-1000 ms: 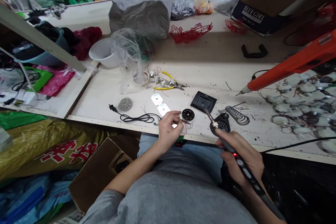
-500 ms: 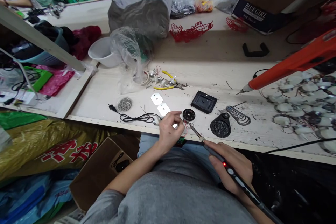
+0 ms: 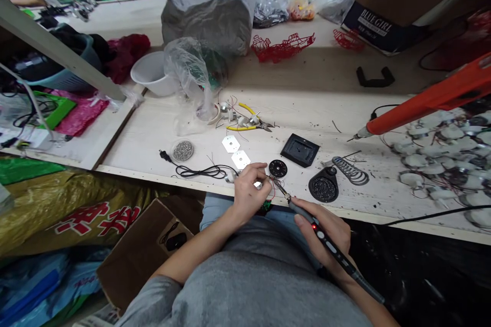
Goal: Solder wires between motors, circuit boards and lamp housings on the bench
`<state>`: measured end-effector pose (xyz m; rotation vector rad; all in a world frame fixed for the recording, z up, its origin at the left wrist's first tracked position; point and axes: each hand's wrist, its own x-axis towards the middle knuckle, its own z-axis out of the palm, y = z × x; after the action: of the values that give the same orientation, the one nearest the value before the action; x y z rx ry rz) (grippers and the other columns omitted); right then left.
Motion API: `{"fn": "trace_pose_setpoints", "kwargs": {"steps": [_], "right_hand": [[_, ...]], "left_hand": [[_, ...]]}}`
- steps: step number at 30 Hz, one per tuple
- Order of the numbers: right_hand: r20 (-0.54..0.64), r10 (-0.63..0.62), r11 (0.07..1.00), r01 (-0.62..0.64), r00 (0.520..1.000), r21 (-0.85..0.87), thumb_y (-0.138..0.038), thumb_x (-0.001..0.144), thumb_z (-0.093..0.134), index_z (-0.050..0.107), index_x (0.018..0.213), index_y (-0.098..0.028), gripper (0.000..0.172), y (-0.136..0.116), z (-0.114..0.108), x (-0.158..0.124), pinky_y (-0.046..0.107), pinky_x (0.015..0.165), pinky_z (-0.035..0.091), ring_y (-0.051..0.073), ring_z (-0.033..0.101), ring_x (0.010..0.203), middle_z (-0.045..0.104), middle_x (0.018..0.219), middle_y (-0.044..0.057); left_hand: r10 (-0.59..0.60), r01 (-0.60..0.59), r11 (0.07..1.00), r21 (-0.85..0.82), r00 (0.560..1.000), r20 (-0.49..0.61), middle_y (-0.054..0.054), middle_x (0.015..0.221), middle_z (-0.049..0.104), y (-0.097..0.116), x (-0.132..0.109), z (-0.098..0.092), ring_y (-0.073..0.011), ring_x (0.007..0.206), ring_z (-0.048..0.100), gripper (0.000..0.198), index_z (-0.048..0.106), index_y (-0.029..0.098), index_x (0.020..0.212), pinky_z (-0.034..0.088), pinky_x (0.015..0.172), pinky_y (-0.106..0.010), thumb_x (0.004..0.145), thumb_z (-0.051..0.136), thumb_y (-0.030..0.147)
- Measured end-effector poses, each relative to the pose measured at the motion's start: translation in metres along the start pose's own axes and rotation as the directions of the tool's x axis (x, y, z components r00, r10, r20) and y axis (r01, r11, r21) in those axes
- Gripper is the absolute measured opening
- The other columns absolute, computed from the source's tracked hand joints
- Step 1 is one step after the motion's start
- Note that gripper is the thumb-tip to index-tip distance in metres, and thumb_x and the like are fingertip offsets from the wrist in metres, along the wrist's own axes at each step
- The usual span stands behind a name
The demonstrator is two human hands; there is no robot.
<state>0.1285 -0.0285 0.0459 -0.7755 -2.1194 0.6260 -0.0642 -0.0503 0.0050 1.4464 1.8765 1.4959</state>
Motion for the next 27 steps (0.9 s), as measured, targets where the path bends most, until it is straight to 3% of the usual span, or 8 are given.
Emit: {"fn": "trace_pose_setpoints", "kwargs": {"steps": [12, 27], "right_hand": [[0.043, 0.043, 0.999, -0.042, 0.998, -0.016, -0.017, 0.095, 0.062, 0.067, 0.12, -0.022, 0.026, 0.0082, 0.0052, -0.0042, 0.027, 0.083, 0.064, 0.018, 0.077, 0.089, 0.078, 0.104, 0.006], [-0.001, -0.03, 1.0, 0.03, 1.0, -0.002, -0.014, 0.095, 0.061, 0.068, 0.117, -0.021, 0.024, 0.0045, 0.0042, 0.0025, 0.026, 0.074, 0.064, 0.018, 0.077, 0.082, 0.078, 0.097, 0.006]], "left_hand": [[0.012, -0.012, 1.0, 0.009, 1.0, -0.001, -0.009, 0.099, 0.076, 0.001, 0.001, -0.0002, -0.023, 0.1, 0.075, 0.014, 0.061, 0.02, 0.073, 0.062, 0.078, -0.034, 0.077, 0.062, 0.006], [0.002, -0.002, 1.0, 0.0, 1.0, 0.004, -0.009, 0.099, 0.076, 0.0024, 0.0006, -0.0008, -0.0223, 0.098, 0.074, 0.014, 0.06, 0.02, 0.072, 0.062, 0.077, -0.033, 0.077, 0.062, 0.007]]}}
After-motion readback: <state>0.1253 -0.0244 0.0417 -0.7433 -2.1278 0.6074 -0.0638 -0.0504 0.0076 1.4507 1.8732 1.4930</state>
